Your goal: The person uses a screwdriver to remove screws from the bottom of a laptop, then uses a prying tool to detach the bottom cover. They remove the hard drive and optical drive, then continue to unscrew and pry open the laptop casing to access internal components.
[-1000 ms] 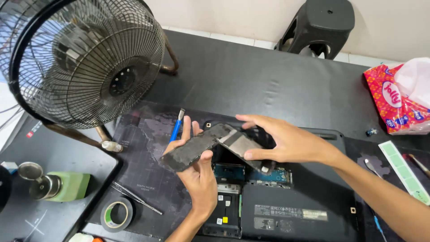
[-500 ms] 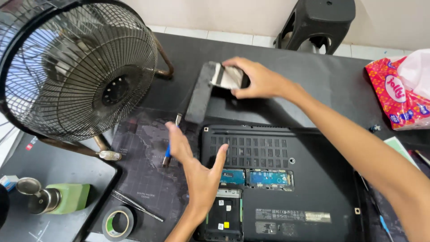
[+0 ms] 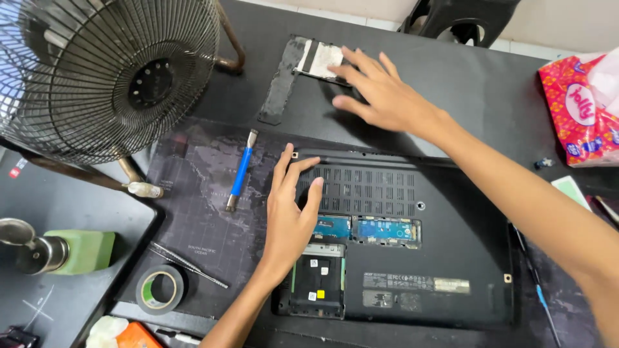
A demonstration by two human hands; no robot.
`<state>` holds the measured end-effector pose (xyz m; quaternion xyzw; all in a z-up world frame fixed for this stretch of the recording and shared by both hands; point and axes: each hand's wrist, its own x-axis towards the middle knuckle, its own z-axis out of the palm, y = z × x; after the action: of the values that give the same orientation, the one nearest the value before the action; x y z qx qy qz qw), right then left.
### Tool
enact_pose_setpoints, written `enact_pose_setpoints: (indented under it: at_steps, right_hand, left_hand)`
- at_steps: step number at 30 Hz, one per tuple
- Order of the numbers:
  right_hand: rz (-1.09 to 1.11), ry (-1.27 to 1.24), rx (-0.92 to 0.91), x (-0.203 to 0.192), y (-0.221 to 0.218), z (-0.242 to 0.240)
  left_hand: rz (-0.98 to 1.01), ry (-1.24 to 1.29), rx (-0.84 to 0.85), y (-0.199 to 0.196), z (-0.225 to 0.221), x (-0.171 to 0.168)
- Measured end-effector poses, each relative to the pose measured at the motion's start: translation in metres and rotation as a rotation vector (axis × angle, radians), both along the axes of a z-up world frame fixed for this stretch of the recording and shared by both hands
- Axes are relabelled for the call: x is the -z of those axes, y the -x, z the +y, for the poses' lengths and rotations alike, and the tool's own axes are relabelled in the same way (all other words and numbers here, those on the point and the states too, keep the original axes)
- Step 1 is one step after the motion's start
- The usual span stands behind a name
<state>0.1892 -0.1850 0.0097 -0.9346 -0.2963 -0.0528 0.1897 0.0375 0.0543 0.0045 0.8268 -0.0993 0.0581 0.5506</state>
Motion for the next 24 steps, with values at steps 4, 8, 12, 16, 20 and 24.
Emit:
enact_pose_setpoints:
  at_steps: [4,8,12,16,20,24]
  right_hand:
    - [0.060,-0.022,-0.018,-0.015,0.073,-0.021]
    - [0.099,0.016,-0.039,-0.030,0.167,-0.036]
    - [0.112,0.081,-0.039,-0.028,0.254,-0.054]
    - [0.052,0.106,0.064,-0.037,0.306,-0.077]
    - [0.007,-0.053,0.582,-0.037,0.339,-0.092]
    - [0.079,-0.002,0.898,-0.020,0.353,-0.103]
  left_hand:
    - [-0.066,-0.085,0.031,0.002,-0.003,0.005]
    - [-0.279,-0.451,0.095,0.010,-0.010,0.006]
    - [-0.472,-0.798,0.195,0.022,-0.020,0.007]
    - [-0.477,-0.827,0.219,0.021,-0.020,0.013]
    - [-0.431,-0.761,0.222,0.024,-0.017,0.013]
    - [-0.419,-0.711,0.233,0.022,-0.015,0.010]
